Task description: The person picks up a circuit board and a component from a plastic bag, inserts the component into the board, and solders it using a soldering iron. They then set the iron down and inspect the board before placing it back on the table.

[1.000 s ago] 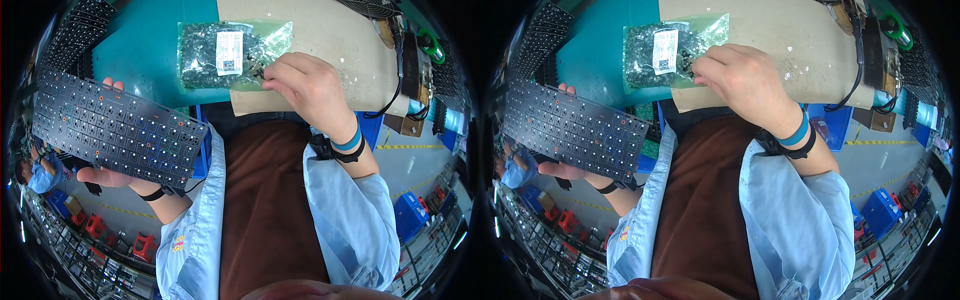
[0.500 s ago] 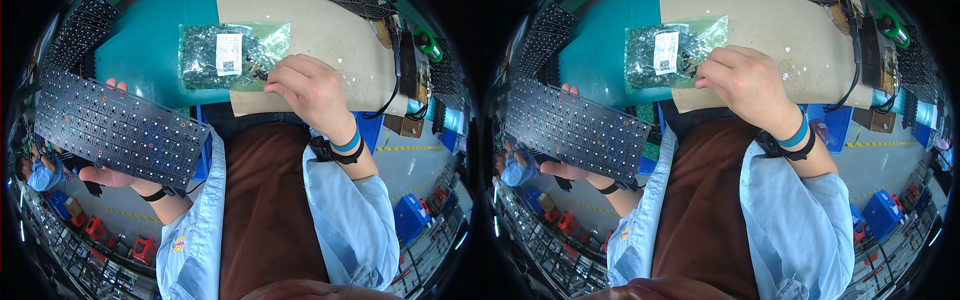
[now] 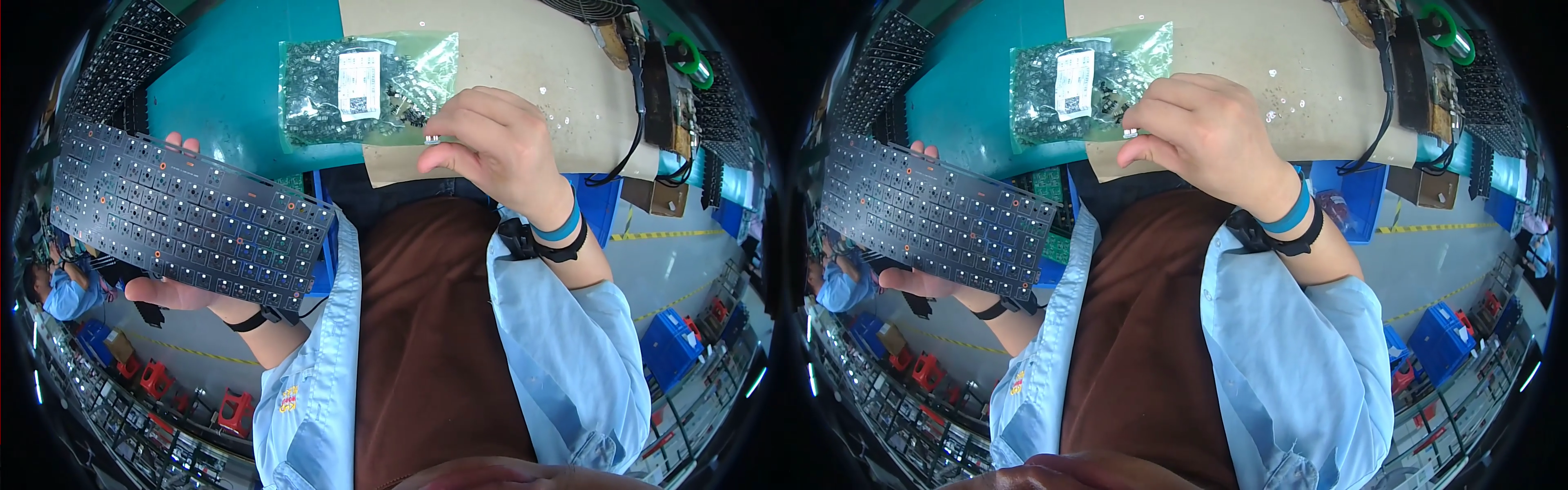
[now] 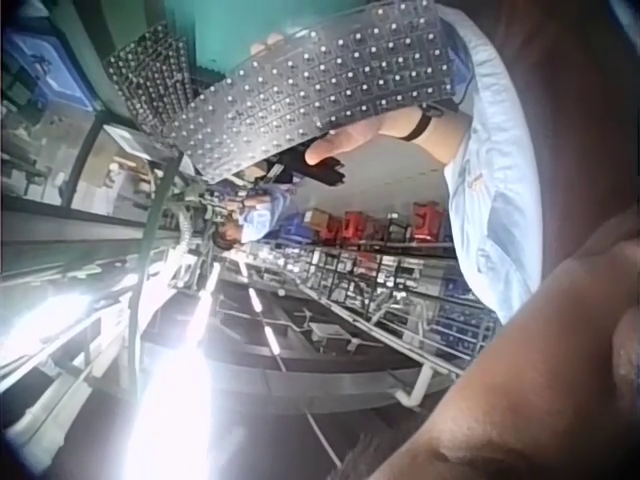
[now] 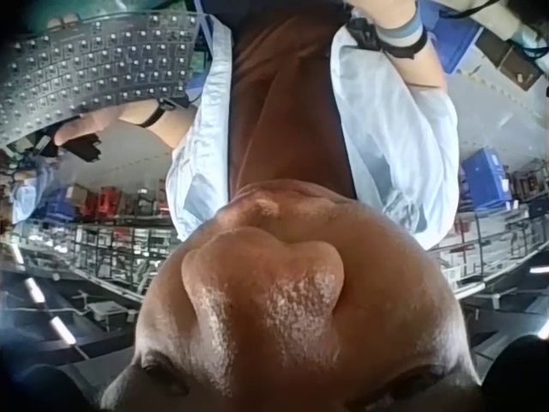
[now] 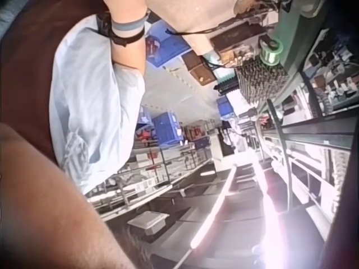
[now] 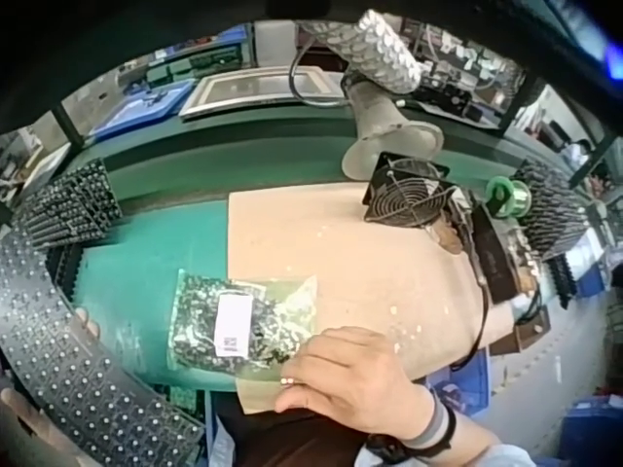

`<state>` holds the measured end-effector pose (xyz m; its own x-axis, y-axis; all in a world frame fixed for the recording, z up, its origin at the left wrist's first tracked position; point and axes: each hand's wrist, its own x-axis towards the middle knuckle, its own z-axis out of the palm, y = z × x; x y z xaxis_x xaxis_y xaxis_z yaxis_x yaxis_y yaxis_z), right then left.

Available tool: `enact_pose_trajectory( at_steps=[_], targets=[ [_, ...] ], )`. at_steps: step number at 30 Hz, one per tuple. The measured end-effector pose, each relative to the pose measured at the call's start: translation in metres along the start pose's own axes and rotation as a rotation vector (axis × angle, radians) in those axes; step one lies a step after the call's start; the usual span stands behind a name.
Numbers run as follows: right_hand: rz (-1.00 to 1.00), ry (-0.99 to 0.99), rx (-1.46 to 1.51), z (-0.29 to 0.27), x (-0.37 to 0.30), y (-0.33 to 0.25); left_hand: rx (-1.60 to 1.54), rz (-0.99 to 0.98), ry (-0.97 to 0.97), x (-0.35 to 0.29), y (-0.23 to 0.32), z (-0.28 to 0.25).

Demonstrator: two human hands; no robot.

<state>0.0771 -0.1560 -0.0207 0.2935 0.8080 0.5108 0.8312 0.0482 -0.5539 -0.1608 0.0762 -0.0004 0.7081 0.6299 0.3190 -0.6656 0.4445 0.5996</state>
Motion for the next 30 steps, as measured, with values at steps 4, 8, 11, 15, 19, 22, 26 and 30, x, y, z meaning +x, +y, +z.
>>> enact_pose_trajectory(
  at_steps=[4, 8, 11, 15, 19, 22, 26, 30],
  targets=[
    [-0.046, -0.01, 0.0, -0.003, 0.001, -0.001, -0.01, 0.007, 0.001, -0.004, 0.0, -0.004],
    [-0.04, -0.026, -0.025, 0.001, 0.001, -0.004, 0.582, -0.061, 0.263, 0.001, 0.0, 0.022],
    [-0.041, -0.022, -0.042, 0.002, 0.001, -0.004, 0.211, -0.03, 0.119, -0.004, 0.004, -0.001],
    [-0.007, -0.013, -0.05, 0.004, 0.003, -0.005, 0.309, -0.042, 0.14, -0.002, 0.007, 0.004],
    [0.019, 0.001, -0.054, 0.002, 0.004, -0.006, 0.397, -0.048, 0.187, -0.001, 0.002, 0.015],
    [0.0, -0.001, -0.027, -0.002, 0.003, -0.009, 0.399, -0.088, 0.215, -0.003, 0.002, 0.026],
    [-0.028, -0.02, -0.004, -0.008, 0.002, -0.015, 0.382, -0.099, 0.336, -0.008, 0.011, 0.018],
    [-0.031, -0.031, -0.011, -0.009, -0.001, -0.024, 0.342, -0.044, 0.37, -0.009, 0.017, 0.008]
  ],
)
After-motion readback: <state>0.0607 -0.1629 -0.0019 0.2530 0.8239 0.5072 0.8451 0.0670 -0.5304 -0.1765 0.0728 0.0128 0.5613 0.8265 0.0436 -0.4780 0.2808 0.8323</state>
